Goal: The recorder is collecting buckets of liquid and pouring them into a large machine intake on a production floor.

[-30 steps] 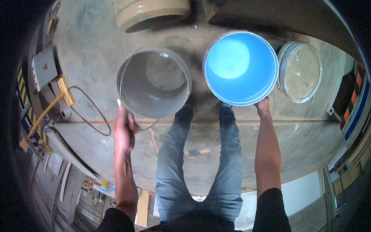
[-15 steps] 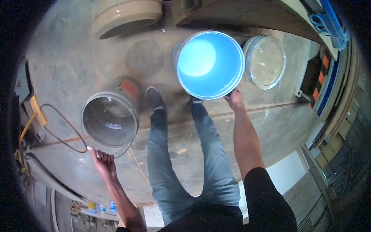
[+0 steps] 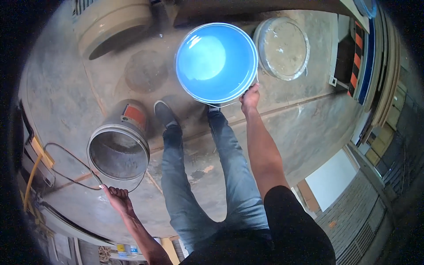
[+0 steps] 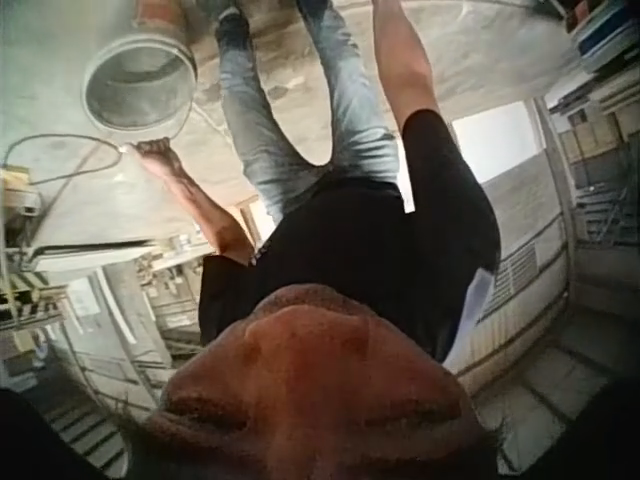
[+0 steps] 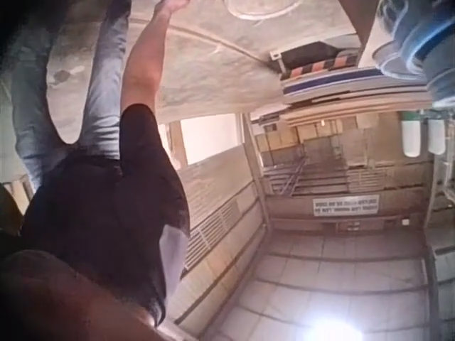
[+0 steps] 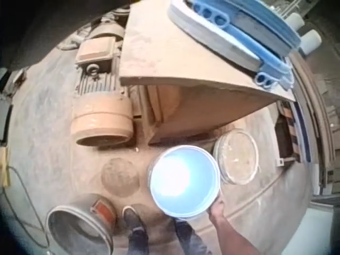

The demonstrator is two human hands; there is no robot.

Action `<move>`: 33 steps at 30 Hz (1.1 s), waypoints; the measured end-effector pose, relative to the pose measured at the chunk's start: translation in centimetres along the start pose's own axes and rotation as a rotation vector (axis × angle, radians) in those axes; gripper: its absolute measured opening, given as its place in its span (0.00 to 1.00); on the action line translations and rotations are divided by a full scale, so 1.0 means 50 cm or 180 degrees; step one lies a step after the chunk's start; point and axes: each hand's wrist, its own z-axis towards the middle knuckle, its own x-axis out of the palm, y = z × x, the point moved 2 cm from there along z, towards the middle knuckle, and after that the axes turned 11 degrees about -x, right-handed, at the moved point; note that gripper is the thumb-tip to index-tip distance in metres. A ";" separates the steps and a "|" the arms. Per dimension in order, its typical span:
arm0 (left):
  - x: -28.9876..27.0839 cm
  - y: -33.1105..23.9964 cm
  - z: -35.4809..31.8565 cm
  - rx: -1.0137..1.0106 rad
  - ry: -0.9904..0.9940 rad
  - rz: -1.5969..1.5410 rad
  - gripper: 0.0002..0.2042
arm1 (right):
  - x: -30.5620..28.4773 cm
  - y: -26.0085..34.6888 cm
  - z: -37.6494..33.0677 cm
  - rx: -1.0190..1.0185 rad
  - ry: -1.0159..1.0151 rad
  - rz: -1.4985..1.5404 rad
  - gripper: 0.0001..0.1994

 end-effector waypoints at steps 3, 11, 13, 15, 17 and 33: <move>-0.002 -0.001 0.006 -0.0056 0.0099 0.0058 0.27 | -0.004 0.046 -0.030 -0.0011 -0.0310 -0.0083 0.23; -0.056 -0.006 0.027 -0.0132 0.0171 0.0270 0.20 | 0.059 0.227 -0.192 -0.0308 0.0125 -0.0082 0.20; -0.062 -0.016 0.027 -0.0256 0.0206 0.0313 0.18 | 0.079 0.270 -0.215 -0.0258 0.0342 -0.0038 0.18; -0.051 -0.026 0.031 -0.0446 0.0562 0.0338 0.15 | 0.080 0.300 -0.216 -0.0404 0.0784 -0.0022 0.17; -0.057 -0.045 0.037 -0.0337 0.0613 0.0155 0.14 | 0.093 0.309 -0.214 -0.0187 0.0873 0.0351 0.17; -0.010 -0.064 0.019 -0.0909 0.0765 0.0201 0.24 | 0.209 0.380 -0.220 0.0910 0.1380 0.0647 0.21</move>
